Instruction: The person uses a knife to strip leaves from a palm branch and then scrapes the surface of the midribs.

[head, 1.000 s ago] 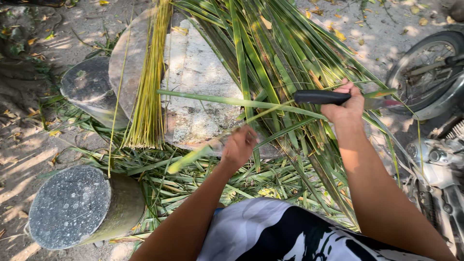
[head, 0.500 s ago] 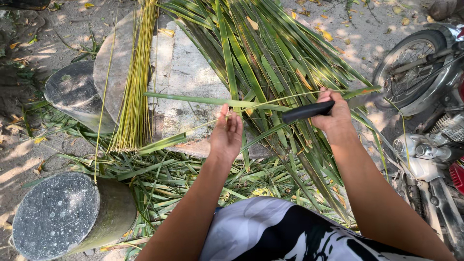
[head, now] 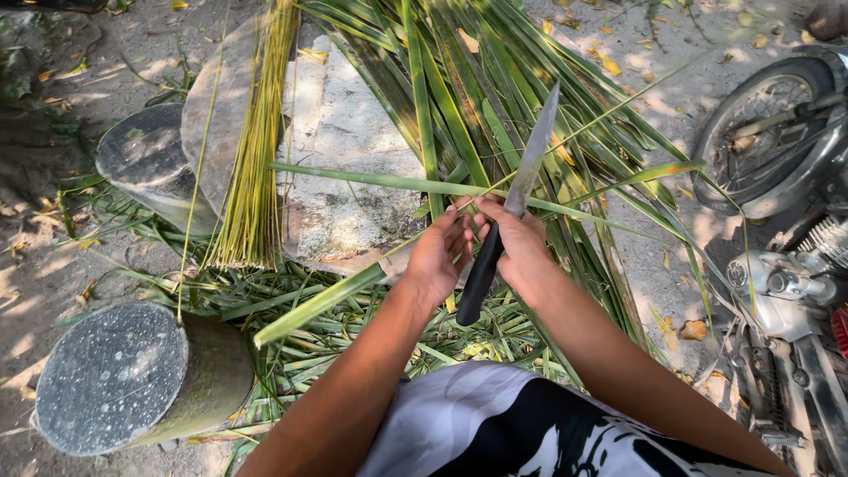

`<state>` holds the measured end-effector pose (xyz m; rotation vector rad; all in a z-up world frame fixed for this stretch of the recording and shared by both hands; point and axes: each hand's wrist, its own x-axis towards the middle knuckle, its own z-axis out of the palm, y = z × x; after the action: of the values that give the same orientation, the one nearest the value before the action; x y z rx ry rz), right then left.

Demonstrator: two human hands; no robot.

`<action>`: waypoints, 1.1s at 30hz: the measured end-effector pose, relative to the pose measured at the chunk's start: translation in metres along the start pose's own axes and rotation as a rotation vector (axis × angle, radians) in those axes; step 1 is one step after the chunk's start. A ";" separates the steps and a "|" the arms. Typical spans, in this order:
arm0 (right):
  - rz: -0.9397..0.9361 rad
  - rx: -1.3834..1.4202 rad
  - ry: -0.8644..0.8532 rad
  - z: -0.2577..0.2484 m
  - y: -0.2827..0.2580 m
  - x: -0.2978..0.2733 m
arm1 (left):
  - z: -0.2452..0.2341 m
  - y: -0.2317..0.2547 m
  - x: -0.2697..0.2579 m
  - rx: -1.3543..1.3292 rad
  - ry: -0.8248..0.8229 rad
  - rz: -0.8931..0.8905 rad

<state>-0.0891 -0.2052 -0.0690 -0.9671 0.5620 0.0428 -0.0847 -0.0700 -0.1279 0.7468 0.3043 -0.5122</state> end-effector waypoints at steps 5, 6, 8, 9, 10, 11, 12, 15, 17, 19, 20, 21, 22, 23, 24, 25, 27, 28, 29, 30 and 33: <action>0.020 0.107 0.019 0.002 0.006 0.008 | 0.019 0.022 -0.050 0.312 0.067 -0.123; 0.028 0.133 0.011 0.001 0.003 0.012 | 0.025 0.031 -0.069 0.450 0.059 -0.148; 0.048 0.184 -0.001 0.001 0.002 0.016 | 0.031 0.047 -0.111 0.957 0.142 0.190; 0.060 0.205 0.012 0.002 0.004 0.016 | 0.029 0.054 -0.130 1.207 0.189 0.361; 0.065 0.230 0.026 0.003 0.004 0.016 | 0.027 0.061 -0.144 1.377 0.248 0.492; 0.070 0.255 0.039 0.005 0.005 0.015 | 0.020 0.067 -0.155 1.545 0.305 0.626; 0.082 0.293 -0.011 0.007 0.007 0.013 | 0.010 0.069 -0.163 1.710 0.355 0.765; 0.107 0.397 -0.105 0.012 0.011 0.010 | -0.019 0.069 -0.162 1.821 0.195 0.818; 0.120 0.450 -0.099 0.013 0.012 0.012 | -0.032 0.062 -0.164 1.477 0.017 0.262; 0.105 0.531 -0.036 0.013 0.007 0.016 | -0.041 0.063 -0.173 1.272 -0.039 0.018; 0.099 0.569 -0.005 0.011 0.004 0.015 | -0.044 0.063 -0.181 1.257 -0.012 0.037; 0.081 0.542 -0.020 0.009 0.000 0.012 | -0.046 0.066 -0.189 1.242 0.016 0.055; 0.068 0.507 -0.036 0.010 -0.004 0.005 | -0.049 0.072 -0.196 1.276 0.036 0.137; 0.054 0.472 -0.052 0.015 -0.005 -0.006 | -0.055 0.083 -0.205 1.309 0.057 0.219; 0.069 0.400 -0.035 0.023 -0.004 -0.021 | -0.058 0.091 -0.212 1.340 0.082 0.303; 0.084 0.327 -0.018 0.030 -0.003 -0.043 | -0.059 0.098 -0.217 1.290 0.091 0.275; 0.059 0.114 -0.021 0.046 0.005 -0.096 | -0.064 0.115 -0.227 1.195 0.110 0.208; 0.011 -0.027 -0.041 0.055 0.010 -0.123 | -0.065 0.123 -0.230 1.202 0.133 0.242; -0.037 -0.167 -0.061 0.064 0.016 -0.146 | -0.067 0.130 -0.234 1.208 0.155 0.276; -0.020 -0.270 -0.159 0.071 0.022 -0.166 | -0.067 0.135 -0.237 1.215 0.172 0.313; 0.010 -0.512 -0.437 0.086 0.037 -0.205 | -0.076 0.141 -0.247 1.066 0.140 0.289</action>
<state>-0.2384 -0.0732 0.0365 -1.4033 0.1472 0.4135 -0.2207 0.1539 0.0074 1.8364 0.0218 -0.3201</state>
